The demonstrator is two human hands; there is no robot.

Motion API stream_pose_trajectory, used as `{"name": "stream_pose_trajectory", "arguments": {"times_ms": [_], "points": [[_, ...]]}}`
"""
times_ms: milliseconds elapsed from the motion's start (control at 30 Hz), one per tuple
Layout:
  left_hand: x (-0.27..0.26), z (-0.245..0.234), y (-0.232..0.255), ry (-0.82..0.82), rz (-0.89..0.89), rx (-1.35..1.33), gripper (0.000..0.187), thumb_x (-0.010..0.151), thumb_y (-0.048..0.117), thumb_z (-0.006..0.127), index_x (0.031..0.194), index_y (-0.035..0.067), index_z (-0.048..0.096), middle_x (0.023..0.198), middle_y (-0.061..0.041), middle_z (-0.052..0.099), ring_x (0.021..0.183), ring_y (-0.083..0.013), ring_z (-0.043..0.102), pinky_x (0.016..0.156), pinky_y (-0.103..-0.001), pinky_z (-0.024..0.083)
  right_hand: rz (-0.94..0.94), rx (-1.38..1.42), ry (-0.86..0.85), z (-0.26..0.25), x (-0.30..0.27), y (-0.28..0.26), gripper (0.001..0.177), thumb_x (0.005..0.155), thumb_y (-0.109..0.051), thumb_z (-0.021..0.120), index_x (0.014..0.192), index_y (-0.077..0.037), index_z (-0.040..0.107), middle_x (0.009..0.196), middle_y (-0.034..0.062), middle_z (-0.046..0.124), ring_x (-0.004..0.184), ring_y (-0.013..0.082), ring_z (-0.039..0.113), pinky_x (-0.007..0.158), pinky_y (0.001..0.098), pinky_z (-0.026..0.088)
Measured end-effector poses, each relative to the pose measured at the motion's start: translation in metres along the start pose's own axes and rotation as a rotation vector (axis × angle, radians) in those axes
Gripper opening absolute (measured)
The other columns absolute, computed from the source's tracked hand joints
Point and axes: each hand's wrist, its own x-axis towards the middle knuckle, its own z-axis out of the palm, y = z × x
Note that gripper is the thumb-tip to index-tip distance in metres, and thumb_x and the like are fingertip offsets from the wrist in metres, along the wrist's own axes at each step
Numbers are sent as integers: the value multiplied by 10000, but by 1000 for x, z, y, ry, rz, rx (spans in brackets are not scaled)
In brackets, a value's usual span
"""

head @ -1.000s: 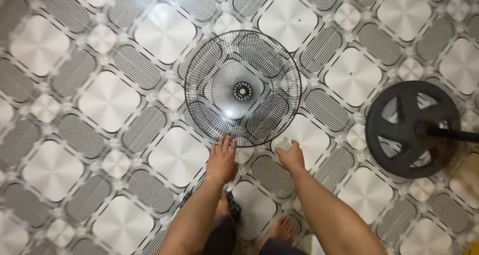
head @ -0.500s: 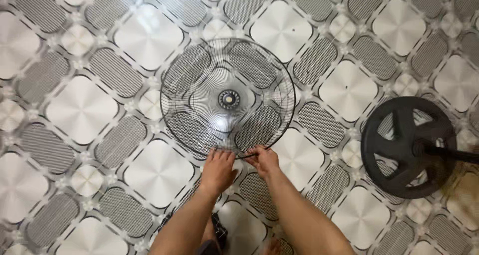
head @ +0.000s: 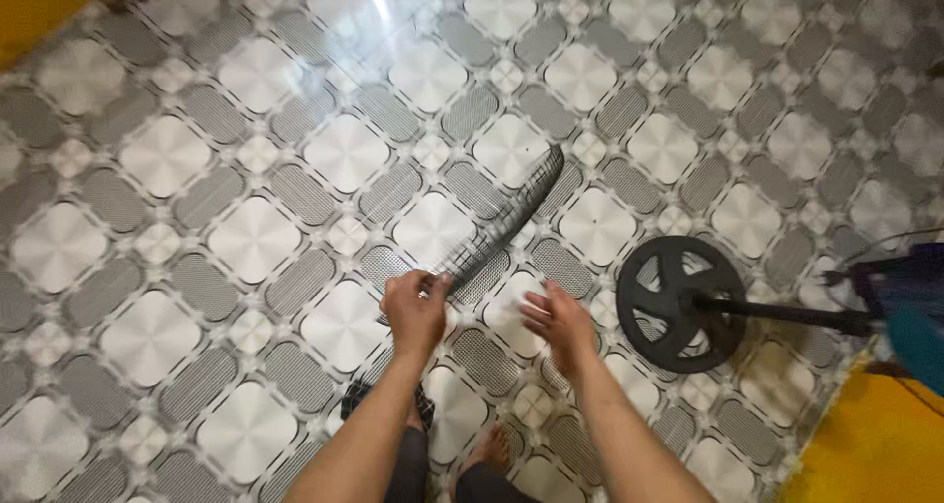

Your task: The person assembles a standing electric fan. They wipe the fan cage with a cloth, attach three teal blades to the central hub, and secure the front and rear wire cages onto the fan body.

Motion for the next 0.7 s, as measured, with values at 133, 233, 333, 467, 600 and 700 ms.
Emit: {"name": "stream_pose_trajectory", "arguments": {"times_ms": [133,233,333,467,600,700], "points": [[-28,-74,44,-104,-401,-538,254,967,314,638,865,83,673,789,-34,657,782,-194,559,720,-335,437,17,-32,101,-80,-46,-27,605,1014,-436,526,1452,-20,501,1337,171,657,1092,263,654,911,423,535],[-66,-118,58,-134,-414,-889,351,1079,331,530,885,47,599,826,-35,540,793,-179,464,752,-343,402,-11,-139,244,-144,-86,-39,676,986,-495,573,1442,4,562,1360,170,636,1118,279,617,933,441,516],[-85,-155,77,-146,-552,-1310,420,1091,420,481,861,77,553,803,-56,510,747,-182,428,729,-349,384,-95,-187,275,-172,-111,-62,825,933,-613,560,1513,-30,495,1480,164,562,1281,325,548,1077,480,413],[-101,-189,113,-335,-487,-1635,480,1096,527,414,799,155,474,730,-2,403,688,-170,362,676,-344,331,-208,-84,126,-174,-149,-104,1004,891,-751,482,1616,-93,257,1672,144,266,1528,354,289,1228,530,207],[-100,-223,144,-386,-464,-1672,552,1075,592,363,748,157,454,713,-5,388,699,-192,359,702,-359,336,-346,196,18,-148,-178,-159,881,978,-715,360,1620,-136,189,1649,195,242,1492,426,212,1215,591,189],[-99,-237,159,-402,-444,-1656,556,1074,597,378,730,166,447,706,-6,380,714,-208,366,703,-367,333,-621,326,-280,-139,-200,-190,698,1041,-643,402,1416,-63,500,1335,212,573,1246,394,549,1077,592,435]]}}
